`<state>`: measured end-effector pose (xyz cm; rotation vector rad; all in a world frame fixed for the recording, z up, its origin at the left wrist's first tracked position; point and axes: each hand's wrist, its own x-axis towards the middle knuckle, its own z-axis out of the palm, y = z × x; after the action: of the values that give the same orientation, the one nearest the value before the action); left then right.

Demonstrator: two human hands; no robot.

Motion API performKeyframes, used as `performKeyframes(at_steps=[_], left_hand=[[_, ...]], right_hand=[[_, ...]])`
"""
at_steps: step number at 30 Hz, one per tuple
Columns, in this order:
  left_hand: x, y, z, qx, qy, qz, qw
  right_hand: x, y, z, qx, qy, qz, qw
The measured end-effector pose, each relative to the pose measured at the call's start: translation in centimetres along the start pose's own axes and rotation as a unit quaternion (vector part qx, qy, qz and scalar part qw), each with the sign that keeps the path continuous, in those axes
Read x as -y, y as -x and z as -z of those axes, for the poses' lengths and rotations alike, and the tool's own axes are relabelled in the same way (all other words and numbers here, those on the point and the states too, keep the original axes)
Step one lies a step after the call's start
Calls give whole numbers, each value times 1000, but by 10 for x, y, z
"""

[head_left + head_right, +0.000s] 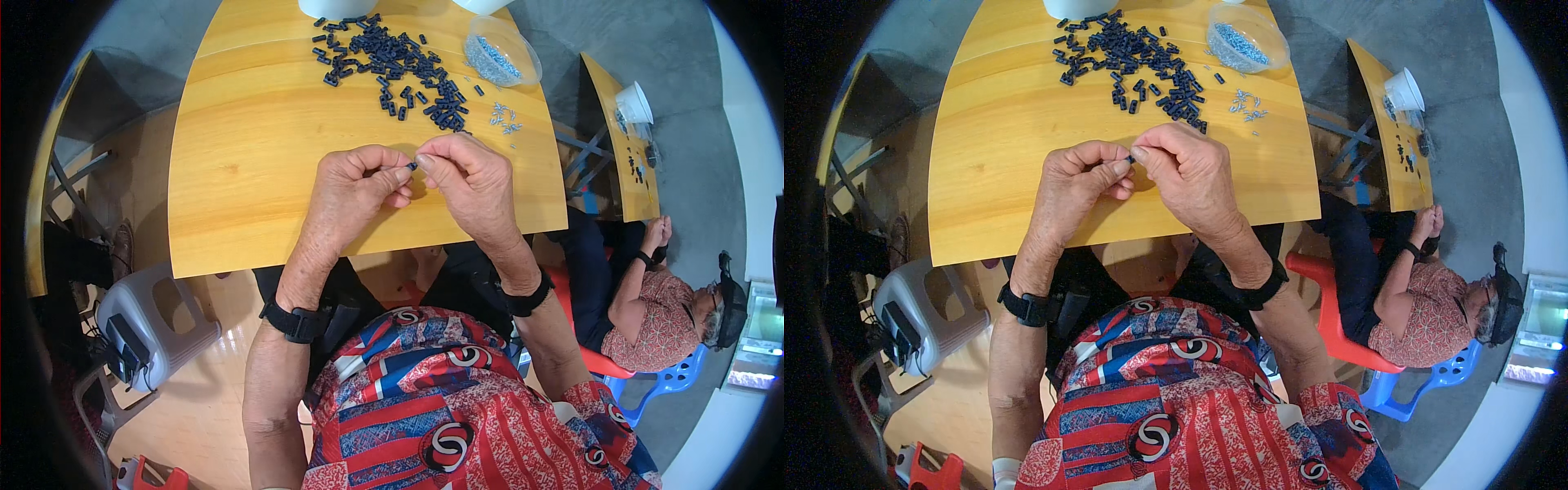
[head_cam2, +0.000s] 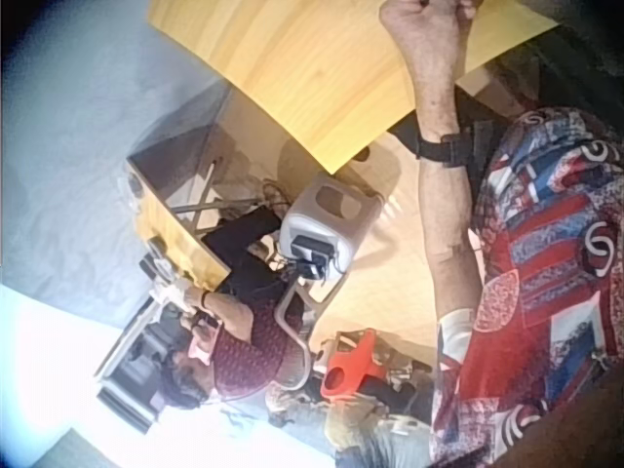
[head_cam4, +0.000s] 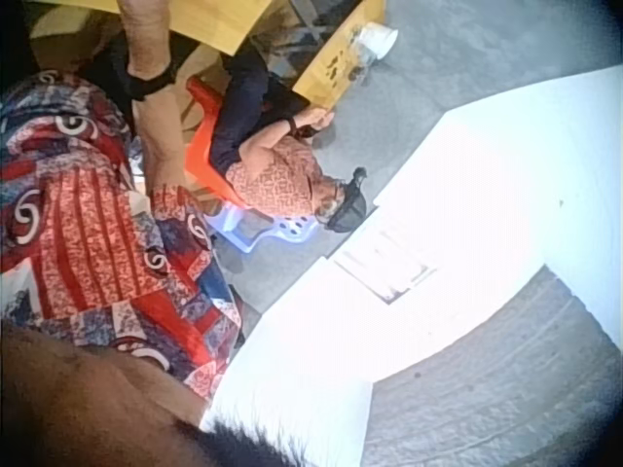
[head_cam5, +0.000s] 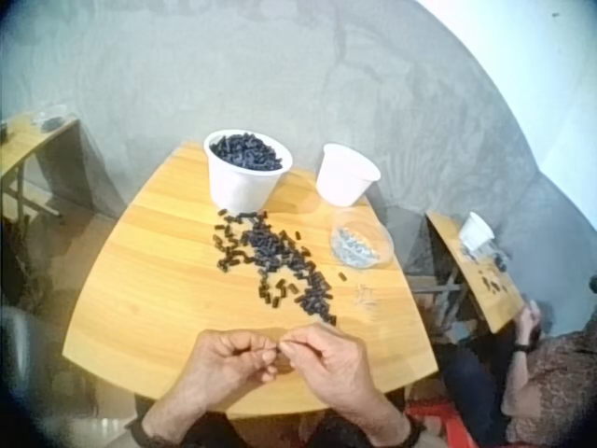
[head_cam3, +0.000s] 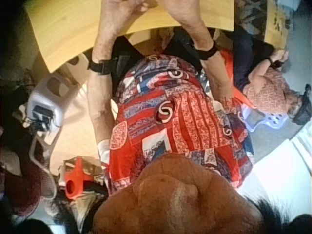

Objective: The worker is assembling small blue and black plastic components into a finished piece.

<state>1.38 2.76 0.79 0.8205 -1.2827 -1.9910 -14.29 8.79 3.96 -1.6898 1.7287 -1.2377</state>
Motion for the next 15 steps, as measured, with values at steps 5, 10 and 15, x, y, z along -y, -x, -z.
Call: performKeyframes(at_steps=[5, 10, 15], left_hand=[[-4, 0, 0, -8, 43, 9, 999], [-3, 0, 2, -14, 52, 15, 998], [-2, -1, 4, -22, 86, 10, 996]], right_hand=[[8, -1, -6, -15, -66, -66, 995], [9, 2, -17, -60, -60, -65, 994], [-4, 2, -26, -93, -6, 30, 995]])
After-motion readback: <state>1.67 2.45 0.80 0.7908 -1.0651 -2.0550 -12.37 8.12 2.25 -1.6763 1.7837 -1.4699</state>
